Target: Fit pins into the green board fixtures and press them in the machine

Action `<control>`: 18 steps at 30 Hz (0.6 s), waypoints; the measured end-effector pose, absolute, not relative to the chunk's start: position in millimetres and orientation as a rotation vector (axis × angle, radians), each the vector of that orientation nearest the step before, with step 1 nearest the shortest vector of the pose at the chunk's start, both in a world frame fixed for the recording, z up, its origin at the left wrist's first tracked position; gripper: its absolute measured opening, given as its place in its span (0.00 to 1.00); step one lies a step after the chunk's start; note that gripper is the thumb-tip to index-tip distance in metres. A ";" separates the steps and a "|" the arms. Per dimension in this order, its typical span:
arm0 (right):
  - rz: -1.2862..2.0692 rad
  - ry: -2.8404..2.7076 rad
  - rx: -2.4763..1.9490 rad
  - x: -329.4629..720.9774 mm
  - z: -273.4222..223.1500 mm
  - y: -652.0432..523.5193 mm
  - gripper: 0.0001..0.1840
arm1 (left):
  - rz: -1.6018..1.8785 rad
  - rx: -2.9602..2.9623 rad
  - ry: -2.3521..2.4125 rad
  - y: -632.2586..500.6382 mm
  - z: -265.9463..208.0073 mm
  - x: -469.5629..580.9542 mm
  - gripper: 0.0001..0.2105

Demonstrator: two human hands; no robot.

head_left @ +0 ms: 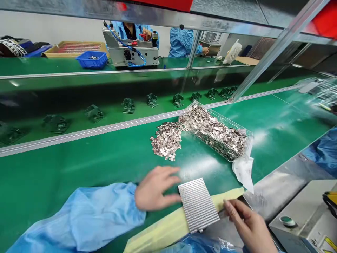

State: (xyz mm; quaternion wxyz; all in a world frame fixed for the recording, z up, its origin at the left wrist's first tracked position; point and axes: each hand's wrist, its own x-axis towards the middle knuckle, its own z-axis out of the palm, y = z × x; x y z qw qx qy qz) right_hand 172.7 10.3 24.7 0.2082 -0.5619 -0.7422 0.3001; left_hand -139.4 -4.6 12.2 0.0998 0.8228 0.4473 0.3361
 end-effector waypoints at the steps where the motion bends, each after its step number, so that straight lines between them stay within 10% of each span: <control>1: 0.761 -2.104 -1.525 163.7 31.2 20.5 0.21 | 1.143 2.352 1.480 5.6 11.2 -161.5 0.12; 4: 0.774 -2.301 -1.250 116.2 41.5 57.4 0.15 | 1.478 1.983 2.090 45.4 5.3 -238.3 0.04; 11: 0.697 -2.717 -0.941 12.1 22.0 118.1 0.05 | 1.436 1.357 2.383 120.9 -18.5 -366.7 0.50; 18: 0.759 -2.769 -1.163 18.9 28.5 118.5 0.05 | 1.193 1.477 2.214 174.2 -14.1 -404.6 0.61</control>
